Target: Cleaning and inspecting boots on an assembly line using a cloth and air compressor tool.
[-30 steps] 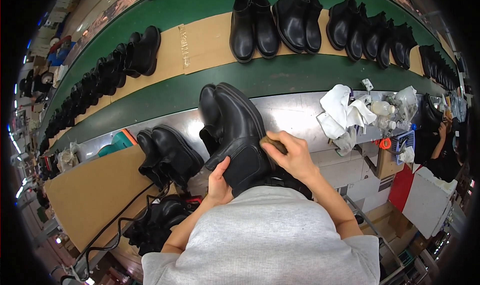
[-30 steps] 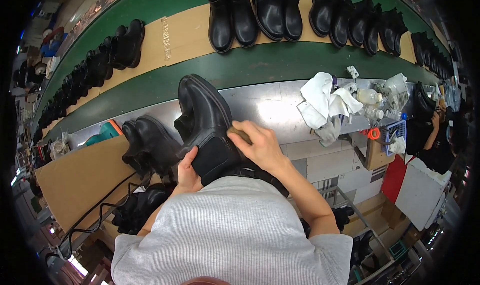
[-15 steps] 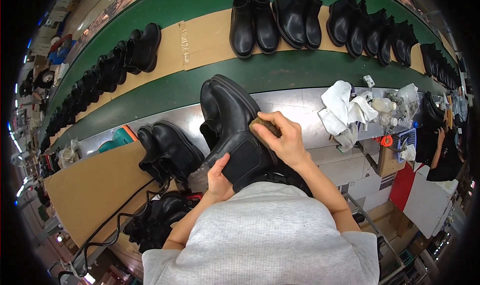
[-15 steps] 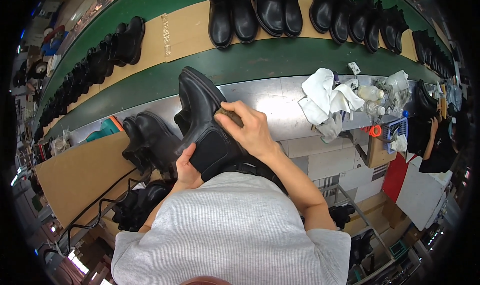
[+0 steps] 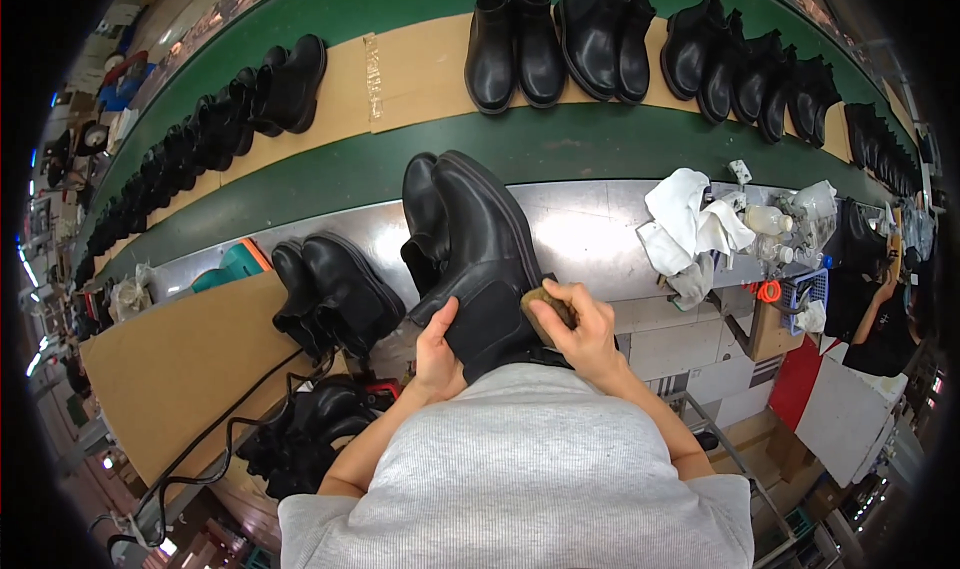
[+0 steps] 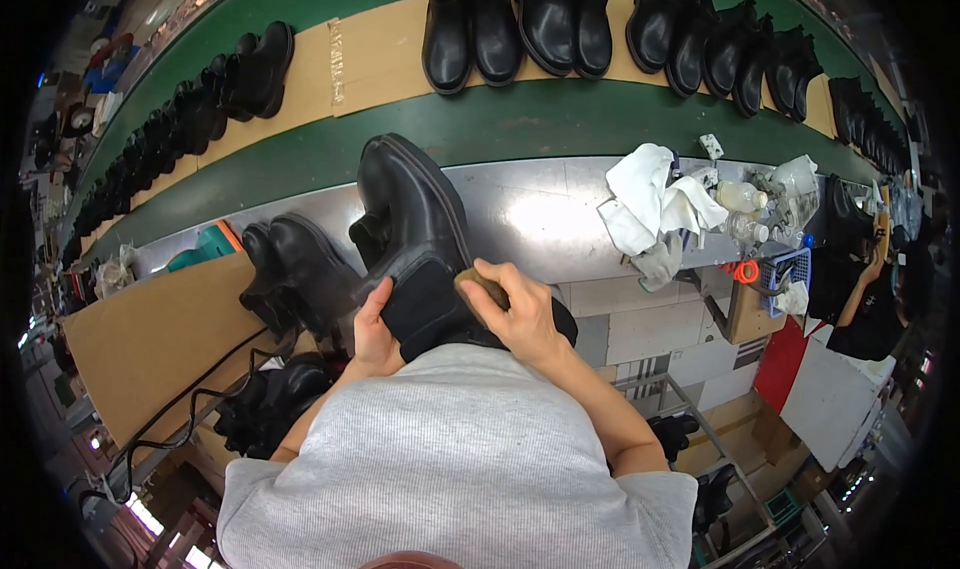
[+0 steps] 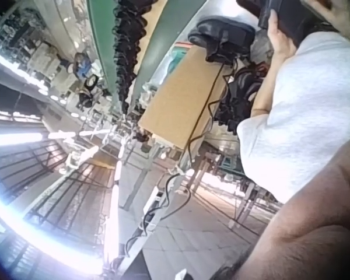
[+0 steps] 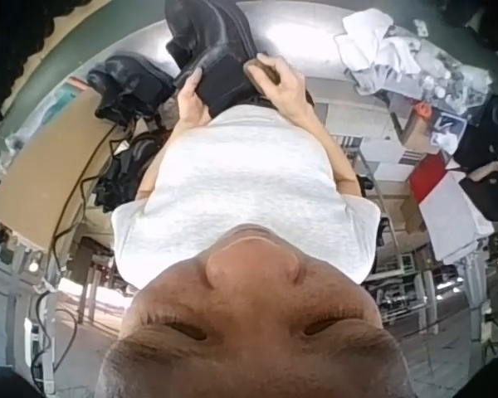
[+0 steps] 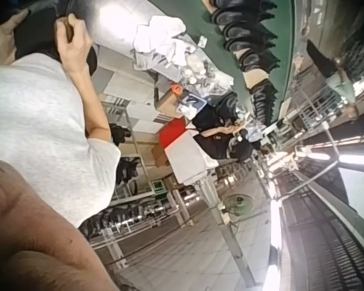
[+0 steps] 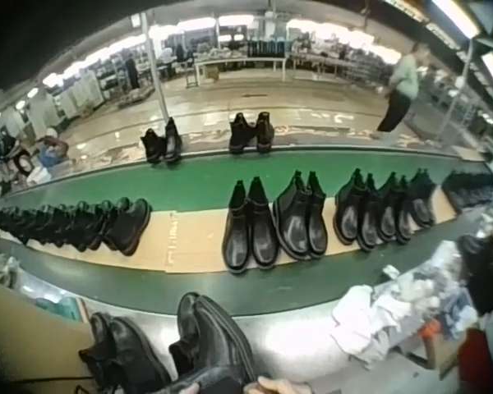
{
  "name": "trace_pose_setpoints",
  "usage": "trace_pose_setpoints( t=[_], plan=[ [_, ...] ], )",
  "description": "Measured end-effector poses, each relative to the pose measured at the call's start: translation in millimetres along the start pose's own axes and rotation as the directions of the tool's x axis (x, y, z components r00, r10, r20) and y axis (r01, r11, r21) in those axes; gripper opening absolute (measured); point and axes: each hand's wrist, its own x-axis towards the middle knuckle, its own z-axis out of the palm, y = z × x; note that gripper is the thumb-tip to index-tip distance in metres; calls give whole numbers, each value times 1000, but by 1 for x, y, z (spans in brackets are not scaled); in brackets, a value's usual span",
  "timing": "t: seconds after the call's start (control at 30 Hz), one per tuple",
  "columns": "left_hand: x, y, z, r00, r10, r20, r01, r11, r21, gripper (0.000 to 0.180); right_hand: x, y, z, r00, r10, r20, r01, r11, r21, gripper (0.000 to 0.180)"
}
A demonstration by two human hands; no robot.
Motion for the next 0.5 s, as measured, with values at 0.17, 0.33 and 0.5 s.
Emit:
trace_pose_setpoints(
  t=[0.17, 0.33, 0.5],
  plan=[
    [-1, -3, 2, 1000, -24, 10, 24, 1000, 8, 52, 37, -6, 10, 996, -61, -70, 60, 998, -13, 24],
    [3, -2, -2, 1000, -4, -12, 3, 998, -55, 53, -8, 8, 2, 999, -28, -21, 28, 1000, -8, 23],
    [1, -2, -1, 998, -19, 56, 20, 1000, -24, 52, 38, -5, 12, 990, -104, -93, 101, 994, -37, 22]
  ],
)
